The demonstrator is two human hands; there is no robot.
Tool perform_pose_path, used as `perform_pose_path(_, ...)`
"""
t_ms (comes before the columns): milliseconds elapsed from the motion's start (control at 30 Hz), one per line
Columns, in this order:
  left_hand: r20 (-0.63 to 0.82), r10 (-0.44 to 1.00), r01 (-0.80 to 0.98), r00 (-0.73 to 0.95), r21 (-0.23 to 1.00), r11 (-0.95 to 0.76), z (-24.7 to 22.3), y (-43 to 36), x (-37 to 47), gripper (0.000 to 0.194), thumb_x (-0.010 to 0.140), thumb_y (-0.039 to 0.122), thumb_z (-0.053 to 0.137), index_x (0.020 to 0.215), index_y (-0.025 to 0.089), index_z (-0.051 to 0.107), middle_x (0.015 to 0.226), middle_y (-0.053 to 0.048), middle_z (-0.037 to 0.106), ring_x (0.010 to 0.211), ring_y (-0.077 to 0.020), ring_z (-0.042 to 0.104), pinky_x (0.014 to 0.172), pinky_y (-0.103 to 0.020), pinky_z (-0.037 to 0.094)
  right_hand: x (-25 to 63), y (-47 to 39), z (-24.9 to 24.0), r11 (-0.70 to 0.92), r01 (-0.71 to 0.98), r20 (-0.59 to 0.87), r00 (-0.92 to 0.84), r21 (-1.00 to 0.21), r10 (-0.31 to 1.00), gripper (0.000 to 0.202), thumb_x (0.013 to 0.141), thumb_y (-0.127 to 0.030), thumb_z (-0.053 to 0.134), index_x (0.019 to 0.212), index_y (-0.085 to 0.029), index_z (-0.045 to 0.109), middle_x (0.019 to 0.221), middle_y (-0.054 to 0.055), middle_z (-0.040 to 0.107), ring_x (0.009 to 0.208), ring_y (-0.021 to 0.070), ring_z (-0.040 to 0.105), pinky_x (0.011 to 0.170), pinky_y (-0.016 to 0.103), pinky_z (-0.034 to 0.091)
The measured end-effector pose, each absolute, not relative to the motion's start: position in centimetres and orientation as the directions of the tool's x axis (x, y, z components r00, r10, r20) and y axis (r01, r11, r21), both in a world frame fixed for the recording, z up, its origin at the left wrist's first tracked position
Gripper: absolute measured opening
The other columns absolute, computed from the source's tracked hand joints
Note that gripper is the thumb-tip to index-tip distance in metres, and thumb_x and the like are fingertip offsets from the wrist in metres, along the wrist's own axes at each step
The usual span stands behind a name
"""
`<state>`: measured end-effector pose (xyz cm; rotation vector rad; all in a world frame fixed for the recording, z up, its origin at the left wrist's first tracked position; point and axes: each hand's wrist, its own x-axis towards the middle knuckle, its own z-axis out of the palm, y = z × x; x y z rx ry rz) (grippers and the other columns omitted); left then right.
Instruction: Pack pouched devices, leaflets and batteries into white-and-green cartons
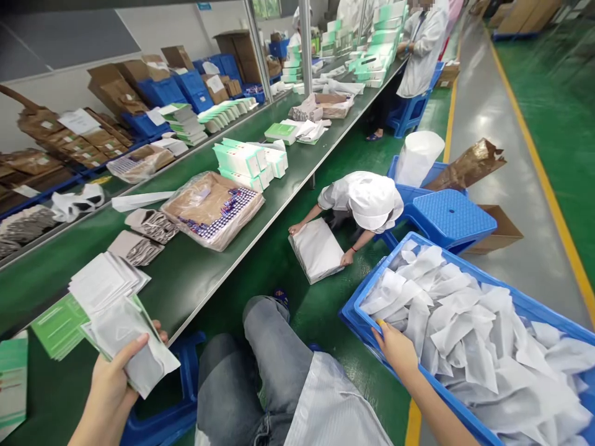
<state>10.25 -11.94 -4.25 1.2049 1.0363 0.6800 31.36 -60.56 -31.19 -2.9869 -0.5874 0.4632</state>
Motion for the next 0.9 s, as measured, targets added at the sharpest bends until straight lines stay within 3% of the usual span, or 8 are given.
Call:
perform_pose_path(233,-0.298,0.862,0.121,0.41,0.955,0.272,-6.0,-10.7,11.8,0.054,0.05,0.023,0.085,0.099,0.019,0.064,0.079,0.0,0.068,0.061,-0.0191,0.065,0.055,-0.03,0.059,31.3,-61.3,-31.8,-0.911,0.384,-0.26,0.874,-0.147,0.411,0.025,0.097,-0.025,0.038,0.108,-0.018,0.058,0.099,0.008,0.071,0.086,0.0213,0.071,0.066,0.028,0.05)
perform_pose_path(900,-0.258,0.867,0.094,0.426,0.966,0.242,-6.7,-10.4,11.2,0.054,0.053,0.025,0.085,0.103,0.021,0.065,0.082,0.0,0.067,0.062,-0.0188,0.064,0.056,-0.032,0.059,24.2,-63.9,-33.7,-0.862,0.464,-0.183,0.847,-0.202,0.499,0.025,0.088,-0.015,0.041,0.1,-0.021,0.061,0.086,0.007,0.073,0.075,0.0213,0.071,0.063,0.028,0.054)
